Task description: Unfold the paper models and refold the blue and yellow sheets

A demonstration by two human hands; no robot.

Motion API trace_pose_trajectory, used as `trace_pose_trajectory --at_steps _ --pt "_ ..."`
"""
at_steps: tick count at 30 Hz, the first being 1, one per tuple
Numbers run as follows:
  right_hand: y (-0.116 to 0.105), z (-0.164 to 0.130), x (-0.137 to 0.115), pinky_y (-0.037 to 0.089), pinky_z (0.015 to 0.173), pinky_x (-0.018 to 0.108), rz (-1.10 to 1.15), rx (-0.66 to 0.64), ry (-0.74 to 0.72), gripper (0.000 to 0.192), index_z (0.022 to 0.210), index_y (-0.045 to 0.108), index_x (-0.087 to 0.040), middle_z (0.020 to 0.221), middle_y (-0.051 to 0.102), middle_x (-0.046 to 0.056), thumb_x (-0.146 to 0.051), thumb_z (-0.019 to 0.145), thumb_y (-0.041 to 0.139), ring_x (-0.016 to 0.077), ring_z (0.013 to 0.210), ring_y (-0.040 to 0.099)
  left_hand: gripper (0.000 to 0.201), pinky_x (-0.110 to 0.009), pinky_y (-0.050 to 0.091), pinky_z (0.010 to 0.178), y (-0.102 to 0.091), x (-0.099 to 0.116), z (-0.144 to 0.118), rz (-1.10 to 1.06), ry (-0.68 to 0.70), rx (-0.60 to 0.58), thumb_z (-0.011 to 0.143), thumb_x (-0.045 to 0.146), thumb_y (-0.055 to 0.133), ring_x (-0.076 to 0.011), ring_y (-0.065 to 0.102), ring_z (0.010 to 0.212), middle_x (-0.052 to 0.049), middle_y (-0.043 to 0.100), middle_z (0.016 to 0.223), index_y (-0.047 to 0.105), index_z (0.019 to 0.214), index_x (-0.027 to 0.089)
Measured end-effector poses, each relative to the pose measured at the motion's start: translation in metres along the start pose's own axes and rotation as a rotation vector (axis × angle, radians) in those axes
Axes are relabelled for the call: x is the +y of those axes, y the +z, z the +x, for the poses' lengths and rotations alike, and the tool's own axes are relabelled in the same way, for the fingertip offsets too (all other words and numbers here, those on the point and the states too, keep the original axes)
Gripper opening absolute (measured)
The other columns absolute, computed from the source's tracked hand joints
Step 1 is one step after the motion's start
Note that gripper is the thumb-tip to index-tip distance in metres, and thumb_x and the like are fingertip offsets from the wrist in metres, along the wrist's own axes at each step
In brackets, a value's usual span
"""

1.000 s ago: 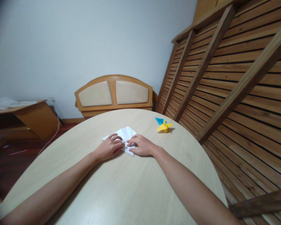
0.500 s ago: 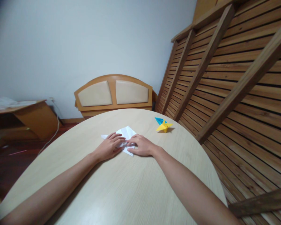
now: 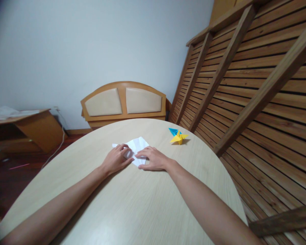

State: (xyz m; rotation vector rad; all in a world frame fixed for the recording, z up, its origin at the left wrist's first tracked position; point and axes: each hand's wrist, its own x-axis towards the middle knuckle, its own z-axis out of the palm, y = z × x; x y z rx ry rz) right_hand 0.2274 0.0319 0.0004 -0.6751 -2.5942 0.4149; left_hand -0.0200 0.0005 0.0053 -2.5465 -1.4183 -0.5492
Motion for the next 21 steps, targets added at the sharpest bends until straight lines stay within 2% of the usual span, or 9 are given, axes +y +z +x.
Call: trace_pose_trajectory --at_steps 3,9,14,21 --pt "-0.0003 0.0004 0.0006 0.035 0.110 0.046 -0.034 -0.040 -0.011 0.052 0.132 0.064 -0.027 0.136 0.061 0.009 -0.046 0.084 0.071 0.0272 0.127 0.051 0.035 -0.040 0.052 0.084 0.0034 -0.0018 -0.0004 0.011 -0.073 -0.008 0.092 0.048 0.059 -0.0270 0.062 0.098 -0.013 0.062 0.114 0.063 0.110 0.019" --pt "-0.0014 0.0004 0.0005 0.033 0.112 0.048 -0.080 -0.085 -0.019 0.049 0.132 0.065 -0.027 0.139 0.058 0.011 -0.049 0.089 0.065 0.0287 0.130 0.048 0.021 -0.035 0.050 0.080 0.0060 -0.0060 -0.0001 0.016 -0.215 -0.031 0.094 0.039 0.057 -0.0248 0.063 0.096 -0.010 0.066 0.102 0.064 0.099 0.019" --pt "-0.0007 0.0002 -0.0010 0.033 0.112 0.048 -0.095 -0.081 0.007 0.045 0.131 0.065 -0.030 0.141 0.056 0.010 -0.049 0.091 0.062 0.0282 0.131 0.047 0.021 -0.034 0.049 0.076 0.0041 -0.0039 0.0003 -0.002 -0.209 -0.063 0.096 0.036 0.054 -0.0243 0.063 0.091 -0.009 0.068 0.096 0.064 0.095 0.018" --pt "0.0000 0.0004 -0.0010 0.030 0.114 0.051 -0.072 -0.082 0.017 0.045 0.132 0.065 -0.031 0.146 0.054 0.007 -0.047 0.091 0.063 0.0299 0.135 0.044 0.027 -0.037 0.049 0.081 0.0082 -0.0028 -0.0001 -0.033 -0.221 -0.035 0.094 0.044 0.055 -0.0268 0.062 0.097 -0.011 0.067 0.104 0.067 0.096 0.019"
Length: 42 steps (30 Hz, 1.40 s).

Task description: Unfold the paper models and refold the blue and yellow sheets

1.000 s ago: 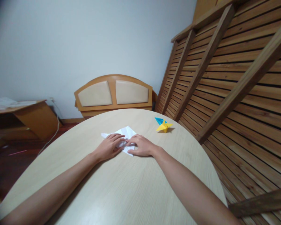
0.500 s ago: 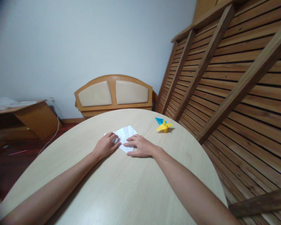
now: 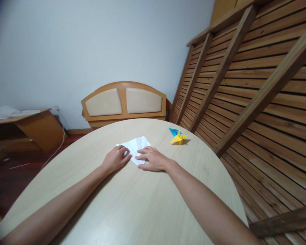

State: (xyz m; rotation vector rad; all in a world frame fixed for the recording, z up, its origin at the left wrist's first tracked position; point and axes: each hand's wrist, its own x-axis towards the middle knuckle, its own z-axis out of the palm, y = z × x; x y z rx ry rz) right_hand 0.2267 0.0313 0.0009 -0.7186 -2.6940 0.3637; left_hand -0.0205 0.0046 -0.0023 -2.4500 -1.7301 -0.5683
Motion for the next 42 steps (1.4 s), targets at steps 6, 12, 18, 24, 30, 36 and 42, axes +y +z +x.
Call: trace_pose_trajectory --at_steps 6,12,18,24,30,36,42 --pt "0.000 0.000 0.002 0.030 0.113 0.053 0.019 -0.005 -0.015 0.047 0.132 0.065 -0.031 0.146 0.054 0.007 -0.049 0.088 0.066 0.0313 0.136 0.044 0.030 -0.041 0.049 0.089 0.010 -0.022 0.003 0.021 -0.211 0.083 0.091 0.044 0.058 -0.0296 0.061 0.106 -0.013 0.067 0.113 0.064 0.105 0.019" --pt "0.002 0.001 0.000 0.029 0.114 0.052 0.013 -0.033 0.025 0.049 0.136 0.061 -0.030 0.150 0.051 0.008 -0.050 0.091 0.063 0.0316 0.140 0.042 0.028 -0.042 0.049 0.094 0.006 -0.016 0.004 -0.049 -0.021 0.136 0.092 0.036 0.056 -0.0279 0.062 0.106 -0.013 0.066 0.117 0.062 0.112 0.018" --pt "0.004 0.000 0.000 0.024 0.116 0.056 0.053 -0.052 0.043 0.053 0.141 0.055 -0.036 0.155 0.044 0.005 -0.055 0.092 0.059 0.0336 0.145 0.034 0.030 -0.040 0.051 0.093 0.005 0.005 0.001 -0.138 0.186 0.009 0.096 0.041 0.052 -0.0257 0.064 0.104 -0.011 0.069 0.110 0.064 0.112 0.019" --pt "0.005 0.000 -0.002 0.027 0.113 0.055 0.052 -0.039 0.019 0.050 0.144 0.052 -0.034 0.149 0.052 0.004 -0.046 0.095 0.056 0.0323 0.138 0.042 0.040 -0.042 0.049 0.100 0.005 0.002 0.000 -0.153 0.197 -0.022 0.094 0.043 0.054 -0.0269 0.063 0.111 -0.013 0.067 0.121 0.064 0.124 0.019" --pt "0.008 0.000 0.000 0.034 0.110 0.050 0.067 0.039 0.009 0.046 0.137 0.059 -0.026 0.137 0.063 0.005 -0.033 0.091 0.059 0.0293 0.132 0.047 0.039 -0.045 0.047 0.103 0.000 0.003 0.000 -0.113 0.203 -0.087 0.096 0.043 0.053 -0.0285 0.061 0.118 -0.013 0.064 0.130 0.067 0.127 0.023" --pt "0.008 -0.001 0.009 0.035 0.108 0.050 0.053 0.106 0.035 0.040 0.127 0.066 -0.027 0.133 0.066 0.003 -0.023 0.088 0.059 0.0272 0.127 0.051 0.041 -0.046 0.043 0.109 0.000 0.003 0.001 -0.048 0.257 -0.142 0.100 0.040 0.046 -0.0289 0.056 0.128 -0.016 0.059 0.139 0.065 0.131 0.021" --pt "0.008 0.000 0.015 0.037 0.108 0.049 -0.035 0.215 0.191 0.030 0.118 0.071 -0.025 0.131 0.066 0.007 -0.028 0.092 0.057 0.0268 0.126 0.052 0.045 -0.046 0.042 0.110 0.000 0.003 -0.001 -0.042 0.254 -0.134 0.099 0.046 0.047 -0.0290 0.055 0.128 -0.014 0.058 0.141 0.064 0.131 0.022"
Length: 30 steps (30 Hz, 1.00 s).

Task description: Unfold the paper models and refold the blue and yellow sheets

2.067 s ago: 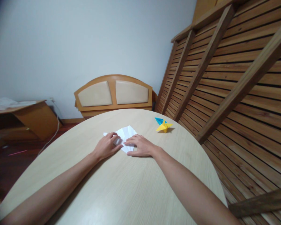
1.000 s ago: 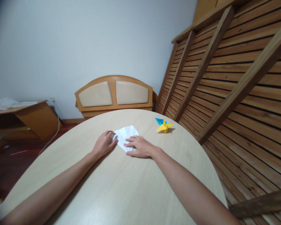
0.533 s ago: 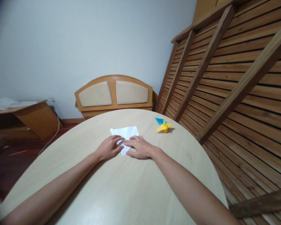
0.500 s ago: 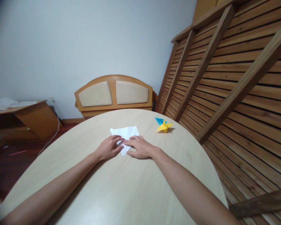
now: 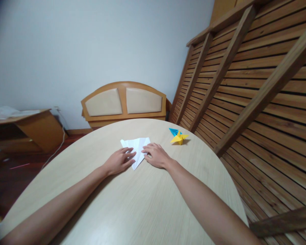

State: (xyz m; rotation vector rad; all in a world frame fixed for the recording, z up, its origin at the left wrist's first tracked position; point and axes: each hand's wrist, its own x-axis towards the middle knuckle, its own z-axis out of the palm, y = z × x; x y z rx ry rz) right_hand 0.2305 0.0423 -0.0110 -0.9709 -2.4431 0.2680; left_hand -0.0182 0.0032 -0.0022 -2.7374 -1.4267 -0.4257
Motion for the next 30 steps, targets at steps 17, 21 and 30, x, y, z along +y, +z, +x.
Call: trace_pose_trajectory --at_steps 17,21,30 --pt "0.001 0.001 0.005 0.033 0.110 0.049 -0.130 -0.026 -0.097 0.038 0.123 0.070 -0.031 0.134 0.063 0.004 -0.014 0.094 0.053 0.0263 0.131 0.046 0.050 -0.050 0.038 0.111 0.001 -0.002 -0.002 -0.051 -0.023 -0.019 0.096 0.054 0.048 -0.0313 0.052 0.130 -0.012 0.055 0.144 0.061 0.135 0.027" --pt "-0.001 0.003 -0.001 0.028 0.112 0.052 -0.188 -0.094 -0.158 0.038 0.124 0.069 -0.032 0.137 0.062 0.002 -0.014 0.096 0.052 0.0289 0.135 0.043 0.050 -0.050 0.038 0.112 0.002 -0.003 -0.002 -0.053 -0.008 -0.024 0.097 0.055 0.047 -0.0315 0.051 0.131 -0.012 0.054 0.145 0.062 0.135 0.028" --pt "-0.005 0.004 -0.006 0.027 0.114 0.054 -0.200 -0.075 -0.221 0.030 0.118 0.070 -0.027 0.126 0.069 0.003 -0.015 0.096 0.052 0.0275 0.130 0.049 0.050 -0.052 0.036 0.112 0.002 -0.005 -0.002 -0.057 0.027 -0.044 0.097 0.056 0.047 -0.0318 0.049 0.133 -0.012 0.051 0.147 0.059 0.138 0.030"
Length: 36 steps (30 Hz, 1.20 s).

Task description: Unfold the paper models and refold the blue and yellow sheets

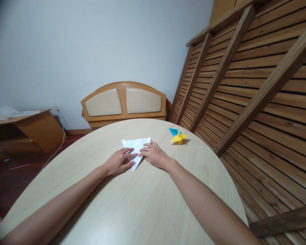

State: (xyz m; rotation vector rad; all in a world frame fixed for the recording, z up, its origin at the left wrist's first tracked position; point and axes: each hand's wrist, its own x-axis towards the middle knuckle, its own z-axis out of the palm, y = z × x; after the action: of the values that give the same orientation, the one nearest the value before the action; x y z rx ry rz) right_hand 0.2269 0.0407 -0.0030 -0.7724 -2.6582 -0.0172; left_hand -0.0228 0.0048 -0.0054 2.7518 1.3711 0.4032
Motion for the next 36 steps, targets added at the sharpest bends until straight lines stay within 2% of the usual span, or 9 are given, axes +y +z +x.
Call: trace_pose_trajectory --at_steps 8,16,21,26,36 --pt "-0.013 0.002 -0.013 0.022 0.115 0.057 -0.050 0.025 -0.096 0.022 0.105 0.071 -0.021 0.125 0.069 0.006 -0.016 0.089 0.056 0.0297 0.133 0.046 0.051 -0.053 0.035 0.112 -0.002 0.003 0.000 -0.044 0.122 -0.023 0.096 0.055 0.050 -0.0332 0.046 0.135 -0.012 0.049 0.148 0.055 0.141 0.032" --pt "-0.010 0.003 -0.020 0.022 0.116 0.055 -0.004 0.062 -0.076 0.014 0.098 0.068 -0.019 0.122 0.068 0.007 -0.021 0.090 0.057 0.0296 0.133 0.044 0.047 -0.051 0.035 0.112 -0.006 0.011 0.000 -0.094 0.147 -0.050 0.093 0.052 0.057 -0.0329 0.045 0.135 -0.015 0.050 0.145 0.065 0.131 0.025" --pt "-0.010 0.001 -0.021 0.022 0.117 0.054 0.004 0.057 -0.054 0.018 0.107 0.066 -0.022 0.139 0.056 0.008 -0.024 0.093 0.055 0.0299 0.140 0.034 0.044 -0.049 0.034 0.114 -0.006 0.012 0.000 -0.104 0.146 -0.041 0.093 0.053 0.056 -0.0311 0.045 0.135 -0.013 0.050 0.146 0.067 0.128 0.027" --pt "-0.003 -0.002 -0.015 0.022 0.116 0.055 0.086 0.068 0.048 0.042 0.129 0.054 -0.021 0.153 0.040 0.013 -0.033 0.090 0.060 0.0308 0.145 0.027 0.044 -0.050 0.034 0.114 -0.003 0.010 0.001 -0.133 0.117 -0.026 0.090 0.053 0.061 -0.0313 0.046 0.134 -0.013 0.053 0.144 0.069 0.123 0.024" --pt "0.003 -0.004 -0.010 0.026 0.116 0.053 0.160 0.049 0.138 0.042 0.125 0.054 -0.019 0.150 0.043 0.014 -0.036 0.088 0.063 0.0305 0.145 0.029 0.061 -0.051 0.032 0.116 0.000 0.011 0.003 -0.156 0.036 -0.042 0.085 0.050 0.068 -0.0326 0.044 0.137 -0.016 0.052 0.146 0.059 0.135 0.016"
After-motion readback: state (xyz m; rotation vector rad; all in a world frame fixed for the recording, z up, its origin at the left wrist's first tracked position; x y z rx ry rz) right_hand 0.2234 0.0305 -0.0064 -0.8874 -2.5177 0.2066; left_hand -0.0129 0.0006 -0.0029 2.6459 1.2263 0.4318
